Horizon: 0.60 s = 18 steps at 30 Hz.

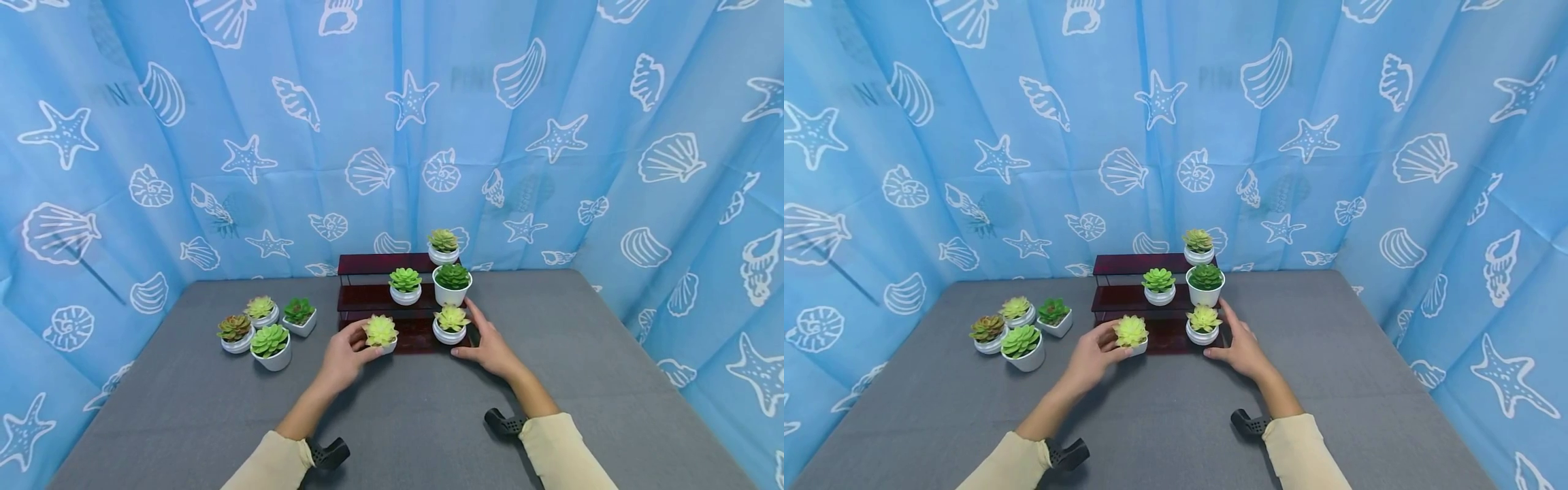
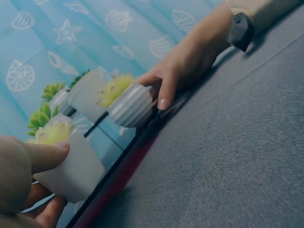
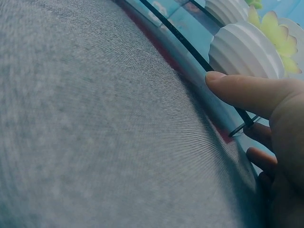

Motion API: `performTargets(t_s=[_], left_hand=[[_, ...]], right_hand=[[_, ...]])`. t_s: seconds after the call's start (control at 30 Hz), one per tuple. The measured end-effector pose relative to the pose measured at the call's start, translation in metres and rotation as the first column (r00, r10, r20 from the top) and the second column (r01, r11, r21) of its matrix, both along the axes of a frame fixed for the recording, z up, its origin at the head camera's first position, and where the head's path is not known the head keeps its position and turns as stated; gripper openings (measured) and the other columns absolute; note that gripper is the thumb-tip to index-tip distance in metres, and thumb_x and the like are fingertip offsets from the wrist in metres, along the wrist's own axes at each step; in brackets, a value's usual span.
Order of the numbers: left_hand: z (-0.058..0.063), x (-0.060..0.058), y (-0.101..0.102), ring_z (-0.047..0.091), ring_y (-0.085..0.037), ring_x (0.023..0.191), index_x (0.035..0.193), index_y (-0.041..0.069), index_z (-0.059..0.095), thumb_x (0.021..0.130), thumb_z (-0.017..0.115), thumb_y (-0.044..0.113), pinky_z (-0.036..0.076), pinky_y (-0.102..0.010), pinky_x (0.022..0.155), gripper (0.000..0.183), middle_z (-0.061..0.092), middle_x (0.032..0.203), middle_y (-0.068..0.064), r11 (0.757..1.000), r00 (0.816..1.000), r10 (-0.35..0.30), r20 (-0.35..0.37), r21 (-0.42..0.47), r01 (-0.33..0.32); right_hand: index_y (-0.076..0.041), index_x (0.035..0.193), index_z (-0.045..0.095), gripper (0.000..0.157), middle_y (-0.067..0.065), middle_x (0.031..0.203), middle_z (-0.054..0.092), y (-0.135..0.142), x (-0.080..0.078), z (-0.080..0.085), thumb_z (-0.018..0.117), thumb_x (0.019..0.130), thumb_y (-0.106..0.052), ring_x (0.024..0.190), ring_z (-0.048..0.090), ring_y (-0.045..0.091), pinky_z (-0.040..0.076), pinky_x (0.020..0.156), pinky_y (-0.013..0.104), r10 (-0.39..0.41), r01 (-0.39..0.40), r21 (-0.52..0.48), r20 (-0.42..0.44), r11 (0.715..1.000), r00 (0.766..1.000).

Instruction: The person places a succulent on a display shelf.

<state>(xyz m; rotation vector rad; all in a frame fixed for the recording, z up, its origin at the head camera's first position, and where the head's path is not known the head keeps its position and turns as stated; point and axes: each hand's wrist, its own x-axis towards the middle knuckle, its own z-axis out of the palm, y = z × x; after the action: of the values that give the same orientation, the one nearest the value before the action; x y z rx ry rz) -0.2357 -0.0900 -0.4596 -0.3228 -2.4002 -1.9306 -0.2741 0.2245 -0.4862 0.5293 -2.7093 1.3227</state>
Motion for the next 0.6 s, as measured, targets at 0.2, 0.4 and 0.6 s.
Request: performTargets(t_s=[0.2, 0.4, 0.6], left_hand=[[0.0, -0.01, 0.006, 0.053, -0.036, 0.121, 0.136, -0.003, 0.052, 0.084, 0.076, 0.006, 0.048, -0.044, 0.096, 0.057, 0.056, 0.13, -0.024, 0.998, 0.999, -0.04, 0.007, -0.052, 0.041], [0.0, -0.019, 0.007, 0.061, -0.027, 0.101, 0.135, 0.004, 0.056, 0.084, 0.078, 0.015, 0.055, -0.036, 0.082, 0.057, 0.059, 0.117, -0.014, 0.987, 1.0, -0.026, 0.004, -0.157, 0.026], [-0.002, -0.02, 0.014, 0.061, -0.021, 0.087, 0.131, 0.002, 0.057, 0.082, 0.078, 0.008, 0.054, -0.032, 0.068, 0.054, 0.06, 0.103, -0.009, 0.991, 0.999, 0.02, 0.044, -0.132, -0.014]], right_hand=[[-0.009, 0.156, 0.016, 0.105, 0.029, 0.142, 0.043, -0.001, 0.001, 0.002, 0.084, 0.077, -0.019, 0.127, 0.038, 0.047, 0.029, 0.102, 0.066, 0.001, -0.001, 0.0, 0.003, 1.0, 1.0], [-0.009, 0.156, 0.016, 0.105, 0.029, 0.141, 0.044, 0.0, 0.0, 0.002, 0.085, 0.076, -0.019, 0.128, 0.038, 0.047, 0.028, 0.102, 0.066, -0.002, 0.002, -0.005, -0.002, 1.0, 1.0], [-0.009, 0.156, 0.016, 0.106, 0.029, 0.141, 0.044, 0.0, -0.001, 0.001, 0.085, 0.076, -0.02, 0.128, 0.038, 0.047, 0.028, 0.102, 0.067, 0.001, -0.001, 0.0, 0.003, 1.0, 1.0]])
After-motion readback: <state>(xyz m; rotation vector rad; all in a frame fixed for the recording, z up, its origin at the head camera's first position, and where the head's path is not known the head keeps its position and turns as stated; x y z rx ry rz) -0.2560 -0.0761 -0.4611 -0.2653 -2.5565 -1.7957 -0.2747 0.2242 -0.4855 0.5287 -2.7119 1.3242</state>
